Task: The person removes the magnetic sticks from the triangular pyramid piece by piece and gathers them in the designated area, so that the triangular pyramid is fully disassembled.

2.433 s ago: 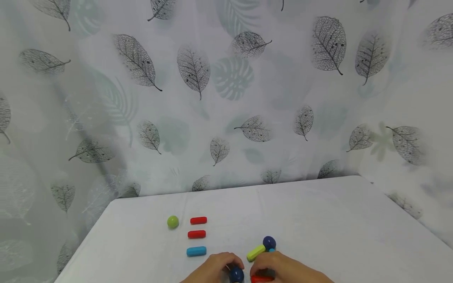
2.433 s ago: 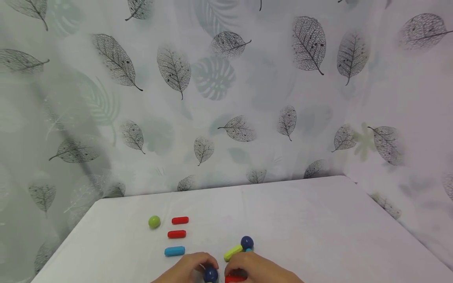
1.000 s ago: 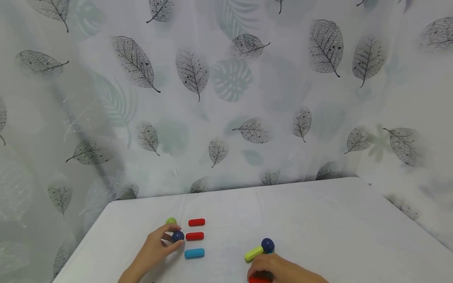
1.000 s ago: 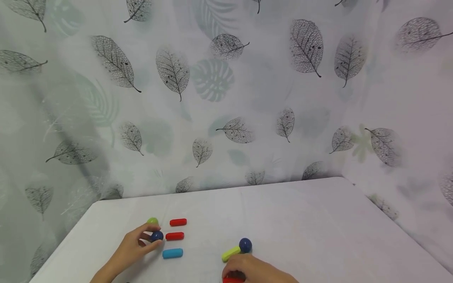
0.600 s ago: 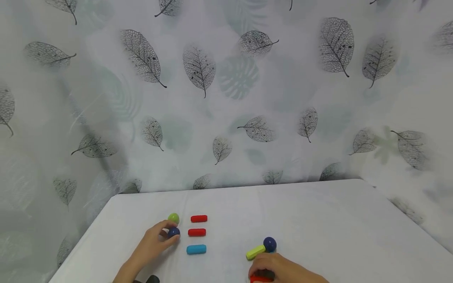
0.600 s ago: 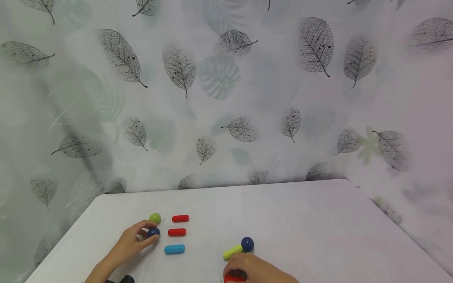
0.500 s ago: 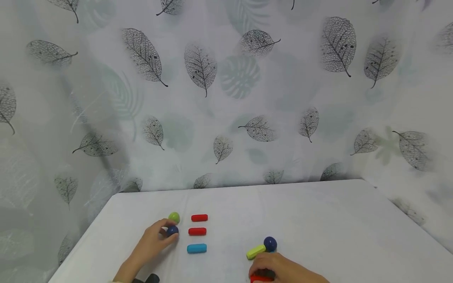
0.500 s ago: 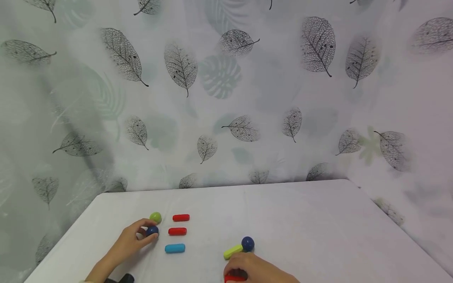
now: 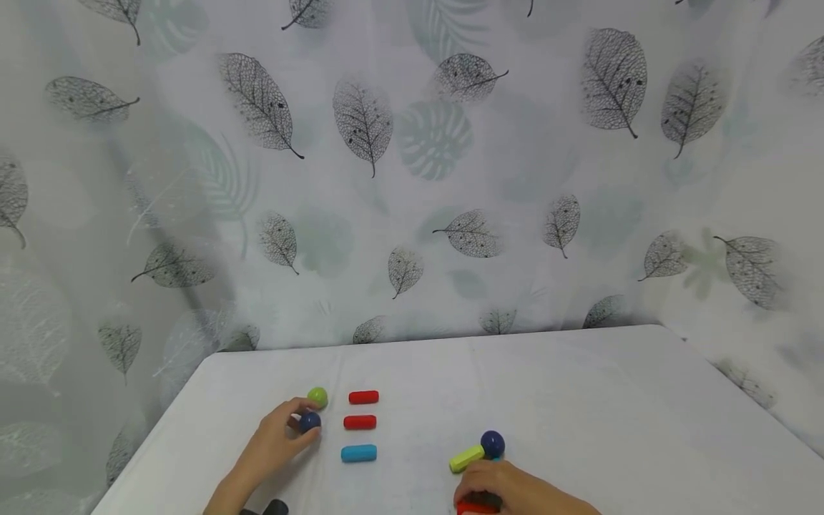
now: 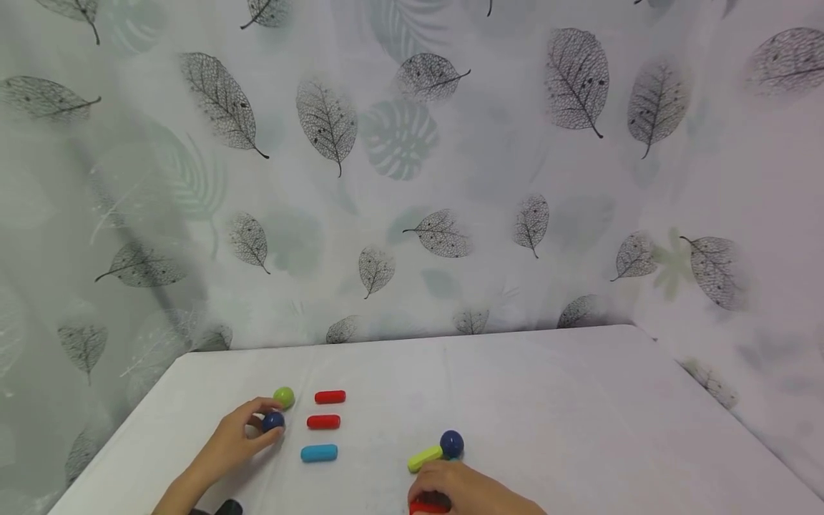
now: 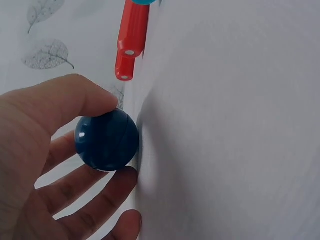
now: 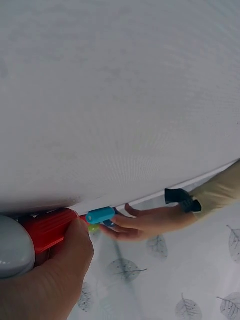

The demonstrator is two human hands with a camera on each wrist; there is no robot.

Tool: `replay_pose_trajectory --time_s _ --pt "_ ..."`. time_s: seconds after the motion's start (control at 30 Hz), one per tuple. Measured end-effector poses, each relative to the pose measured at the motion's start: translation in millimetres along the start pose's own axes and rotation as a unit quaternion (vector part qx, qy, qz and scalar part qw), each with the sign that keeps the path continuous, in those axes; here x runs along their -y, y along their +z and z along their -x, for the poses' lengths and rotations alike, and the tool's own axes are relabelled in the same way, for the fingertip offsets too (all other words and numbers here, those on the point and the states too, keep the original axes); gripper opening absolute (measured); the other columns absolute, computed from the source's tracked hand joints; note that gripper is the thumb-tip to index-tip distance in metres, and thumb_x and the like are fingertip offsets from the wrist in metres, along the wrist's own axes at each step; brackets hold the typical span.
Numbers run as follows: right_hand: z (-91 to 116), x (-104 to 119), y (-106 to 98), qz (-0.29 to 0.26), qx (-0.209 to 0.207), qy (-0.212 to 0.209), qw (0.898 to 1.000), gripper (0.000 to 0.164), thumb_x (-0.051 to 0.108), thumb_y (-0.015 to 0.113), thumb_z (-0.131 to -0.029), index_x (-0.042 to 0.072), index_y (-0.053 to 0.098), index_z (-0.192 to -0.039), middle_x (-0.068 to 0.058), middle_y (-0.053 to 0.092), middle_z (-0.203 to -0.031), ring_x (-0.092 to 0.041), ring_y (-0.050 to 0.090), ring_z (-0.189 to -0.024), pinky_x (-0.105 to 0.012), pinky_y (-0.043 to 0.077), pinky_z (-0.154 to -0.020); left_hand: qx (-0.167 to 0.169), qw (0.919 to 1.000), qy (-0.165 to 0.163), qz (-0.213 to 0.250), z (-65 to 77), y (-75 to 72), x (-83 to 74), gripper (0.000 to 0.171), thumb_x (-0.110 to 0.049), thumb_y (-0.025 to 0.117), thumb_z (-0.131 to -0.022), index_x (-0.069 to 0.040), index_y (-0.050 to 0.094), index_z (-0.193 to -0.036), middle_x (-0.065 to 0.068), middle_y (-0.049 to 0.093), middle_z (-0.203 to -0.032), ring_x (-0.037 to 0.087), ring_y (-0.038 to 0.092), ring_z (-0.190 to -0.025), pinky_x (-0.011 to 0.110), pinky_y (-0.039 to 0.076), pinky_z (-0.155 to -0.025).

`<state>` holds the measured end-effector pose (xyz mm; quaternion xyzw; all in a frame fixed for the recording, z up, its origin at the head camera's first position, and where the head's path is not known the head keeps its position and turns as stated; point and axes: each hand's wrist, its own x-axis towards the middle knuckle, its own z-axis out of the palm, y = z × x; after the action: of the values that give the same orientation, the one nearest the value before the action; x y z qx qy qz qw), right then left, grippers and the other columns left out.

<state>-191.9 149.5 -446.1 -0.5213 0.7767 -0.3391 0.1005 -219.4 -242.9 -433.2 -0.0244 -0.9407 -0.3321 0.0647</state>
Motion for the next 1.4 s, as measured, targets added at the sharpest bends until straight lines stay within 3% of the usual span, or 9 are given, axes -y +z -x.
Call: replay_pose_trajectory --time_s 0.23,0.53,0.67,0.77,0.9,1.03,1.2,1.3,1.4 --pt "1 2 -2 0.0 0.003 0.03 1.0 0.025 0.026 0.07 -0.091 0.011 0.065 -0.111 0.012 0.061 -0.105 0.006 0.048 -0.099 -0.019 0.05 -0.078 0.001 0.9999 -0.006 -0.008 -1.8 -2.2 1.3 0.042 -0.014 0.079 -0.079 -0.007 0.063 -0.117 0.006 0.065 -0.111 0.016 0.059 -0.09 0.035 0.054 -0.077" --pt "-1 9 -2 -0.142 0.001 0.128 0.982 0.031 0.025 0.066 -0.094 0.011 0.063 -0.121 0.016 0.058 -0.104 0.005 0.051 -0.089 -0.017 0.048 -0.077 -0.016 0.9997 -0.019 0.004 0.3 -3.2 0.7 0.034 -0.02 0.075 -0.085 -0.006 0.064 -0.114 0.006 0.064 -0.111 0.019 0.06 -0.093 0.037 0.054 -0.079" --pt "3 9 -4 -0.09 -0.026 0.065 0.993 0.03 0.025 0.059 -0.099 0.009 0.06 -0.124 0.01 0.06 -0.105 0.004 0.054 -0.092 -0.018 0.051 -0.078 -0.037 0.9992 -0.015 -0.005 0.9 -4.0 -3.6 0.029 -0.021 0.071 -0.089 -0.007 0.064 -0.112 0.006 0.063 -0.11 0.022 0.061 -0.096 0.042 0.054 -0.082" --pt "4 7 -7 -0.025 -0.083 -0.014 0.996 0.028 0.016 0.058 -0.099 0.006 0.058 -0.125 0.002 0.063 -0.108 -0.001 0.057 -0.093 -0.022 0.053 -0.077 -0.051 0.9985 -0.011 -0.015 1.0 -3.5 -7.9 0.027 -0.021 0.07 -0.09 -0.008 0.064 -0.112 0.006 0.062 -0.111 0.022 0.061 -0.098 0.046 0.052 -0.084" --pt "3 2 -13 0.039 -0.182 -0.102 0.977 0.036 -0.002 0.063 -0.091 0.006 0.057 -0.126 -0.005 0.064 -0.106 -0.007 0.058 -0.089 -0.024 0.054 -0.072 -0.063 0.9978 0.002 -0.024 0.7 -1.6 -13.9 0.025 -0.02 0.071 -0.089 -0.009 0.065 -0.111 0.005 0.063 -0.111 0.021 0.06 -0.1 0.046 0.052 -0.085" --pt "2 -2 -19 0.096 -0.248 -0.131 0.955 0.046 -0.009 0.069 -0.083 0.009 0.058 -0.123 -0.004 0.062 -0.104 -0.009 0.057 -0.087 -0.021 0.051 -0.071 -0.071 0.9967 0.016 -0.036 1.2 0.0 -18.0 0.024 -0.018 0.072 -0.088 -0.01 0.065 -0.109 0.005 0.063 -0.109 0.022 0.059 -0.101 0.045 0.052 -0.085" --pt "5 -2 -22 0.17 -0.273 -0.066 0.945 0.038 -0.003 0.074 -0.081 0.014 0.064 -0.113 0.001 0.06 -0.109 -0.009 0.054 -0.096 -0.015 0.049 -0.082 -0.058 0.9965 0.016 -0.057 4.0 -0.2 -17.1 0.027 -0.016 0.077 -0.082 -0.01 0.067 -0.106 0.003 0.065 -0.106 0.022 0.06 -0.098 0.045 0.052 -0.087" --pt "9 -2 -22 0.196 -0.259 0.017 0.946 0.029 0.004 0.075 -0.083 0.015 0.066 -0.108 0.003 0.059 -0.11 -0.01 0.053 -0.097 -0.021 0.051 -0.083 -0.041 0.9969 0.013 -0.067 4.4 -0.9 -14.3 0.025 -0.016 0.079 -0.079 -0.012 0.069 -0.102 0.001 0.065 -0.103 0.019 0.06 -0.093 0.043 0.054 -0.083" --pt "11 -3 -23 0.173 -0.22 0.124 0.952 0.028 0.015 0.075 -0.085 0.012 0.065 -0.111 0.003 0.059 -0.111 -0.009 0.054 -0.092 -0.027 0.054 -0.078 -0.035 0.9971 0.009 -0.067 4.2 -2.1 -12.0 0.022 -0.016 0.079 -0.08 -0.013 0.069 -0.099 0.001 0.064 -0.101 0.018 0.06 -0.091 0.042 0.054 -0.08"
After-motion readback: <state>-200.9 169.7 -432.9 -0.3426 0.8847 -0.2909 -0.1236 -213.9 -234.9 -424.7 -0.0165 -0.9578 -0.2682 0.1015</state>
